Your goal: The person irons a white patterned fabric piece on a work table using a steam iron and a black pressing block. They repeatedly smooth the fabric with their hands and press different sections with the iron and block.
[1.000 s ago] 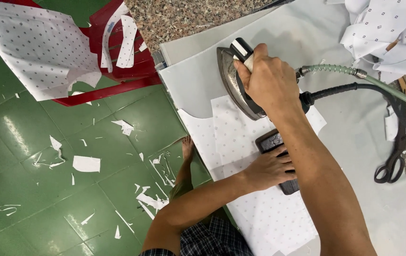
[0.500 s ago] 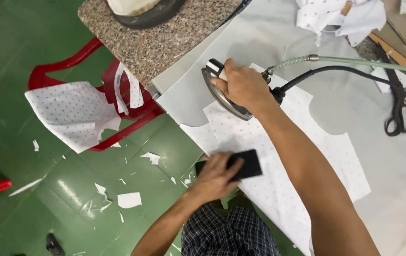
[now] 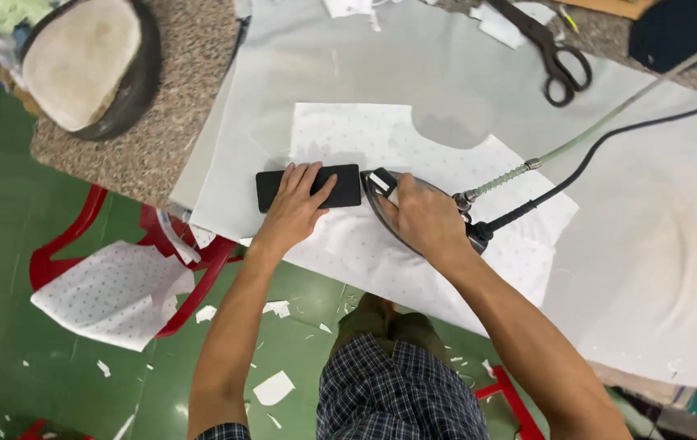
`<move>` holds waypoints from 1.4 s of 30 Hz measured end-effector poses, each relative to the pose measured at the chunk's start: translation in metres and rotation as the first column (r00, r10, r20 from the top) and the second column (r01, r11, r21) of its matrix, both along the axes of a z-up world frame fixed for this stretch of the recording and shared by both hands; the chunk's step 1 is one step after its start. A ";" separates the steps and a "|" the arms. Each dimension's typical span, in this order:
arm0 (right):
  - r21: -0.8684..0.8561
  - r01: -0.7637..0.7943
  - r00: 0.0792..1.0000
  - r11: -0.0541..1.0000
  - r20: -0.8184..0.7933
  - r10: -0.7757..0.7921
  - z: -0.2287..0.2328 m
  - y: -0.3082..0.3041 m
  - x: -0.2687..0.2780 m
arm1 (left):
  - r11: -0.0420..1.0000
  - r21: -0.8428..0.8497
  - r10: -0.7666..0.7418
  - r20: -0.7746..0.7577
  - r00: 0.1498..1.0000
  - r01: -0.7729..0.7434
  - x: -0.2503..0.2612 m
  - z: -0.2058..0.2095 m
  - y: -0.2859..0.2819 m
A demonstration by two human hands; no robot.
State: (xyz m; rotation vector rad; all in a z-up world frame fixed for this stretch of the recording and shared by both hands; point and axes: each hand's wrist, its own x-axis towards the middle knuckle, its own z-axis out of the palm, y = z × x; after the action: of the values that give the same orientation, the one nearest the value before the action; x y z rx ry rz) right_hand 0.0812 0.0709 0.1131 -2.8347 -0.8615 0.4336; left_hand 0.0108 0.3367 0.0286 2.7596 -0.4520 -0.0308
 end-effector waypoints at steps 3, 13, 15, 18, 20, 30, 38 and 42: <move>-0.021 0.101 0.995 0.995 0.026 -0.101 -0.001 -0.031 -0.007 | 0.993 0.036 -0.113 -0.062 0.992 0.116 0.020 -0.002 -0.019; -0.007 0.481 0.864 0.877 -0.167 -0.475 0.022 -0.068 -0.008 | 0.904 0.029 -0.423 -0.076 0.903 0.426 0.060 -0.014 -0.035; -0.013 0.573 0.808 0.819 -0.157 -0.568 0.025 -0.066 -0.006 | 0.883 0.006 -0.470 0.055 0.881 0.470 0.066 -0.024 -0.030; -0.010 0.786 0.614 0.618 -0.111 -0.782 0.016 -0.068 -0.004 | 0.814 0.025 -0.578 0.126 0.806 0.580 0.083 -0.020 -0.047; -0.044 0.856 0.512 0.515 -0.056 -0.857 -0.005 -0.080 -0.008 | 0.772 0.006 -0.631 0.126 0.765 0.636 0.096 -0.025 -0.067; -0.070 0.978 0.202 0.198 0.054 -0.978 -0.005 -0.124 -0.033 | 0.675 -0.068 -0.719 0.164 0.676 0.735 0.114 -0.018 -0.134; -0.081 0.985 0.159 0.152 0.097 -0.982 -0.012 -0.145 -0.024 | 0.650 -0.099 -0.742 0.135 0.657 0.754 0.117 -0.018 -0.134; -0.030 0.989 0.150 0.148 0.092 -0.984 -0.003 -0.151 -0.017 | 0.643 -0.095 -0.753 0.104 0.650 0.760 0.115 -0.017 -0.139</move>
State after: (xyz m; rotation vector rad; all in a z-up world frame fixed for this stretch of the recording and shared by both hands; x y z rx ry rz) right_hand 0.0641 -0.0801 0.1103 -2.6797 1.1854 0.1467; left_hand 0.1260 0.1979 0.0113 2.2340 -1.5450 -0.1234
